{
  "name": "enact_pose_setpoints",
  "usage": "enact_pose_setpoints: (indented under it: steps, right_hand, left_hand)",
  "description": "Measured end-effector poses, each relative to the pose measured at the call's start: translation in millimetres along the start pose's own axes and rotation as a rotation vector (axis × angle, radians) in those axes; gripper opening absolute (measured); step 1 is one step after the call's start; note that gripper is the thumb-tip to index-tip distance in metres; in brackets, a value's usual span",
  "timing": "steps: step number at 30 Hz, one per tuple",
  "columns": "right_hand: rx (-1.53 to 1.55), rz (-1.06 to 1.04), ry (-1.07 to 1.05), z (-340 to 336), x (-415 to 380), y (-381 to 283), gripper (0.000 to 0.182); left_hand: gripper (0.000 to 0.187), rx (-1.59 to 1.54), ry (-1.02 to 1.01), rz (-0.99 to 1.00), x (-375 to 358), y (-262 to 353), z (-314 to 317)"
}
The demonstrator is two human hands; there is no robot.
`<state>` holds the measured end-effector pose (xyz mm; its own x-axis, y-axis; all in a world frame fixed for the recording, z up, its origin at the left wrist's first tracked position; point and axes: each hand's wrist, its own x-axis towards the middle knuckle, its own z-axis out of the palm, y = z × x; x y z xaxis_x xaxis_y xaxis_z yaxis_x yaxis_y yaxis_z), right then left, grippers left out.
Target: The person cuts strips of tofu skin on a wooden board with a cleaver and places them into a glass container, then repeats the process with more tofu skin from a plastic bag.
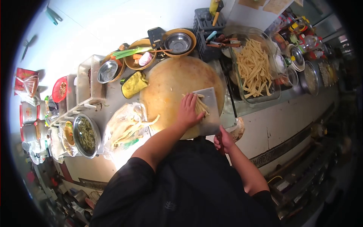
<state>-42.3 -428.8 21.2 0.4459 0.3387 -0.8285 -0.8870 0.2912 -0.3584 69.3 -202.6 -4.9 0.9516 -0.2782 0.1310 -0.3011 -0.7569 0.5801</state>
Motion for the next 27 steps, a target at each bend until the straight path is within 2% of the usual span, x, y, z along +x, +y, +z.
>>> enact_pose_setpoints:
  steps: [1,2,4,5,8,9,11,13,14,16,19,20,21,23,24,26,27]
  right_hand:
    - [-0.001,-0.001,-0.004,7,3,-5,0.073]
    - [-0.04,0.001,-0.025,12,6,-10,0.068]
    - [-0.12,0.0,-0.059,16,4,-20,0.058]
    - [-0.092,0.015,-0.072,15,0,-25,0.052]
    - [-0.095,-0.022,-0.052,19,-38,-50,0.054]
    - [-0.094,-0.027,-0.046,17,-51,-56,0.054]
    - [-0.076,-0.187,0.014,9,-79,-68,0.057]
    - [-0.05,-0.319,0.066,4,-110,-86,0.065]
    - [-0.029,-0.366,0.087,2,-124,-96,0.068]
    - [0.001,-0.473,0.19,0,-146,-119,0.07]
    - [0.036,-0.559,0.316,-7,-160,-142,0.072]
    - [0.072,-0.621,0.366,-11,-162,-146,0.066]
    - [0.109,-0.684,0.415,-14,-165,-149,0.06]
    - [0.147,-0.683,0.473,-22,-170,-146,0.057]
    - [0.182,-0.672,0.523,-25,-172,-143,0.054]
    - [0.142,-0.704,0.548,-28,-176,-132,0.052]
    - [0.113,-0.732,0.582,-29,-178,-123,0.049]
  left_hand:
    - [0.087,-0.069,0.096,-0.008,-2,2,3]
    - [0.087,-0.067,0.096,-0.008,-3,3,6]
    - [0.084,-0.188,0.216,-0.156,-1,10,13]
    - [0.084,-0.195,0.217,-0.151,3,14,15]
    - [0.084,-0.192,0.25,-0.088,23,37,4]
    - [0.082,-0.213,0.235,-0.043,36,55,-6]
    - [0.08,-0.239,0.221,0.007,67,94,-26]
    - [0.076,-0.315,0.25,0.219,105,132,-33]
    - [0.076,-0.322,0.253,0.227,125,148,-31]
    - [0.073,-0.413,0.28,0.41,164,176,-22]
    - [0.071,-0.495,0.225,0.454,217,205,-4]
    - [0.071,-0.5,0.227,0.459,234,205,2]
    - [0.069,-0.284,0.101,0.413,250,204,8]
    - [0.066,0.091,-0.151,0.322,268,199,11]
    - [0.066,0.091,-0.144,0.32,269,193,11]
    - [0.061,0.154,-0.059,0.478,266,180,7]
    - [0.061,0.159,-0.058,0.474,259,176,2]
